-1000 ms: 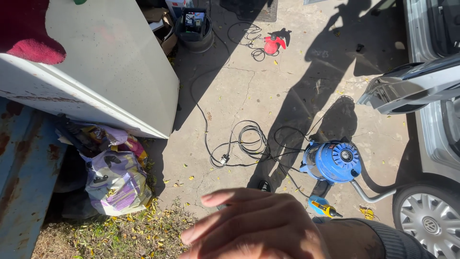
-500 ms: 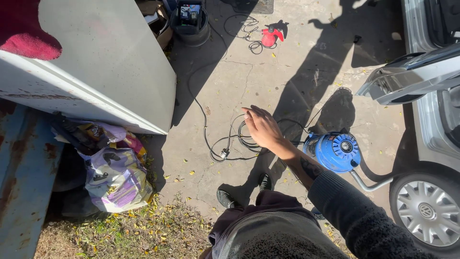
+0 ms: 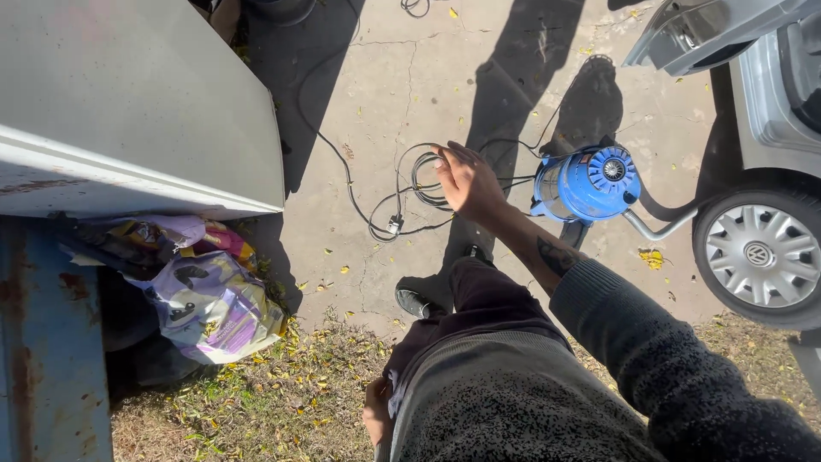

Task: The person sets up a blue shop vacuum and attaches a hose with a brush nozzle. They then vacuum the interior of a car, focusing on the floor mats, the crevices between the seats and the door panels, and the fabric headliner.

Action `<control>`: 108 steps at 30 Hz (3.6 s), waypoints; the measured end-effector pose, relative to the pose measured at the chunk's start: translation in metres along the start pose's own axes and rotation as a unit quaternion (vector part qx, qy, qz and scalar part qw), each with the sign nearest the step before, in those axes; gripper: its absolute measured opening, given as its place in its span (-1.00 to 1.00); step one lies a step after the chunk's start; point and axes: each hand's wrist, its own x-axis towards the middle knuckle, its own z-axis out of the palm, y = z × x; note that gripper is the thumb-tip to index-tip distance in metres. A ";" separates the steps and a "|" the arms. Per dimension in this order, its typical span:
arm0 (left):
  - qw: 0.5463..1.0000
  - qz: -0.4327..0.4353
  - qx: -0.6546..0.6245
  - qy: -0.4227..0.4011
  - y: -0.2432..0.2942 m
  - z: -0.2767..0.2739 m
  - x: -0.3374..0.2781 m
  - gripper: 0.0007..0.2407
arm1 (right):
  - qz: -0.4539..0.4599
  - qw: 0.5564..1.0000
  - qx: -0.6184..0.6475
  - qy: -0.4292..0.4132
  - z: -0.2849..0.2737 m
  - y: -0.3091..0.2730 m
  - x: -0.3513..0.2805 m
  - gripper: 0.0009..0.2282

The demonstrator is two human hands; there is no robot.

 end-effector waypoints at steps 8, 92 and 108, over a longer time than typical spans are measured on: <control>0.841 -0.250 0.471 0.092 0.039 0.039 0.117 -0.84 | 0.037 0.999 0.003 0.007 -0.011 0.060 0.013 -0.62; 0.530 0.261 0.653 -0.475 -0.217 1.368 1.428 -0.36 | 0.546 0.798 0.094 0.238 -0.133 1.253 0.614 -0.63; 0.563 0.151 0.535 -0.612 -0.006 1.295 1.257 -0.76 | 0.568 0.770 0.091 0.277 -0.237 1.101 0.598 -0.64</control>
